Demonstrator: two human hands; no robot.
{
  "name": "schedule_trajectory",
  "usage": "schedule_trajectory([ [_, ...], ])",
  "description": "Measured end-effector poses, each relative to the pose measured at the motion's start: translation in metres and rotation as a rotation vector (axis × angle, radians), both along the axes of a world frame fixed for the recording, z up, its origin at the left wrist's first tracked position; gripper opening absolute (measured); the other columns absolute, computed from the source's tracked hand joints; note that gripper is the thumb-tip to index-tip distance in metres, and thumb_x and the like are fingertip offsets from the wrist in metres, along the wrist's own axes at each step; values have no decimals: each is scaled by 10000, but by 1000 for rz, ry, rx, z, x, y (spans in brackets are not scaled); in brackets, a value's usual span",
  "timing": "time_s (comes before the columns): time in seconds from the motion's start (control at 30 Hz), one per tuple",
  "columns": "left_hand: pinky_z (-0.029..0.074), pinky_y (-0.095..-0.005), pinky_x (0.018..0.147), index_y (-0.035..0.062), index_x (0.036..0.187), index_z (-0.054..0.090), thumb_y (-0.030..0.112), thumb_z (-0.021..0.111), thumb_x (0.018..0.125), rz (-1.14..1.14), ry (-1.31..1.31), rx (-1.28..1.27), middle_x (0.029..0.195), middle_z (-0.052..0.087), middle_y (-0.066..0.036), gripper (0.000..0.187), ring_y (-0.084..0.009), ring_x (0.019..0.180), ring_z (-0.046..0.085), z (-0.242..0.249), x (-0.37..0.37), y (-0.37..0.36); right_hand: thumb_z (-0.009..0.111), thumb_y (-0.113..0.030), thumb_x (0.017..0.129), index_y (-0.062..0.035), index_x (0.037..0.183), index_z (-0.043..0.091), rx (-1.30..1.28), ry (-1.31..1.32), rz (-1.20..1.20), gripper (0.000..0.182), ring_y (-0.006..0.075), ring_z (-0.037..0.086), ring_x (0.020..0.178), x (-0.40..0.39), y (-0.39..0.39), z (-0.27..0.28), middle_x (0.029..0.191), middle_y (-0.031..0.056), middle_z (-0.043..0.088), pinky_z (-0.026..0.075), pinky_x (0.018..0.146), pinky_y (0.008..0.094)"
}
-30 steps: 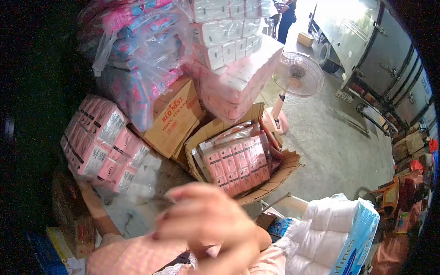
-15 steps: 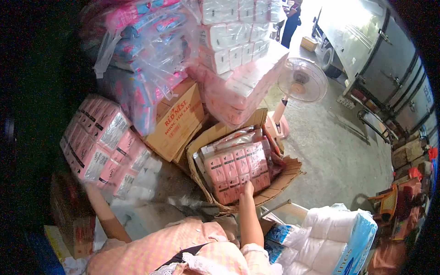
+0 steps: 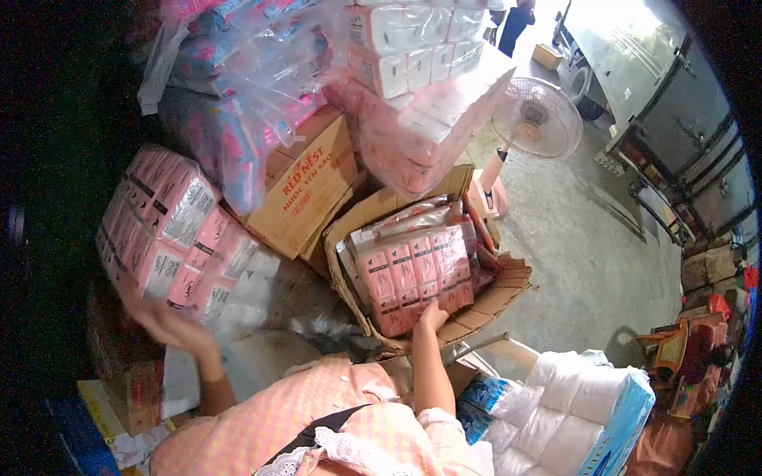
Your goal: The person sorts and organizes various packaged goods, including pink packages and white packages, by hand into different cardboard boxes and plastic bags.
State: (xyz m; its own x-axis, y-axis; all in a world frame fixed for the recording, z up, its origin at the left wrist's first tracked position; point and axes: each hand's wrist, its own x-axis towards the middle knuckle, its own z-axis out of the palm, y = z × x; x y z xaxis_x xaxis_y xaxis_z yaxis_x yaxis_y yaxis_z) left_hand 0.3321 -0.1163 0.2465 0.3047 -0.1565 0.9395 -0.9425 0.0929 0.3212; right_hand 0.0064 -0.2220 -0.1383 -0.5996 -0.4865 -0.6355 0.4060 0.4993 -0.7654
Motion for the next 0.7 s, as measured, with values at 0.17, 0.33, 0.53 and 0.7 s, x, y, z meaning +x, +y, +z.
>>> schedule_trajectory([
  [0.17, 336, -444, 1007, 18, 1043, 626, 97, 538, 835, -554, 6, 704, 1206, 511, -197, 240, -367, 1177, 450, -52, -78, -30, 606, -318, 821, 145, 982, 481, 83, -149, -4, 506, 309, 611, 455, 0, 0, 23, 767, 226, 613, 470, 353, 399],
  [0.33, 351, -414, 1014, 48, 1189, 551, 145, 611, 821, -835, 81, 926, 1278, 439, -171, 385, -350, 1225, 403, -155, -115, -100, 546, -289, 836, 166, 1062, 408, 198, -51, -9, 527, 331, 635, 506, 0, -7, 9, 815, 268, 610, 521, 382, 383],
  [0.53, 401, -448, 959, 58, 1253, 504, 374, 638, 798, -684, -82, 1274, 1303, 447, -201, 570, -368, 1215, 425, -226, -147, -187, 469, -193, 824, 129, 1015, 483, 105, -294, -95, 374, 371, 630, 541, -7, 3, 31, 886, 252, 596, 520, 401, 433],
  [0.7, 417, -428, 958, -60, 1307, 411, 634, 627, 712, -811, -122, 1592, 1321, 424, -283, 940, -380, 1195, 461, -285, -145, -203, 415, -167, 821, 11, 993, 554, 42, -518, -139, 285, 375, 619, 568, -17, 1, 0, 787, 194, 619, 527, 449, 451],
])
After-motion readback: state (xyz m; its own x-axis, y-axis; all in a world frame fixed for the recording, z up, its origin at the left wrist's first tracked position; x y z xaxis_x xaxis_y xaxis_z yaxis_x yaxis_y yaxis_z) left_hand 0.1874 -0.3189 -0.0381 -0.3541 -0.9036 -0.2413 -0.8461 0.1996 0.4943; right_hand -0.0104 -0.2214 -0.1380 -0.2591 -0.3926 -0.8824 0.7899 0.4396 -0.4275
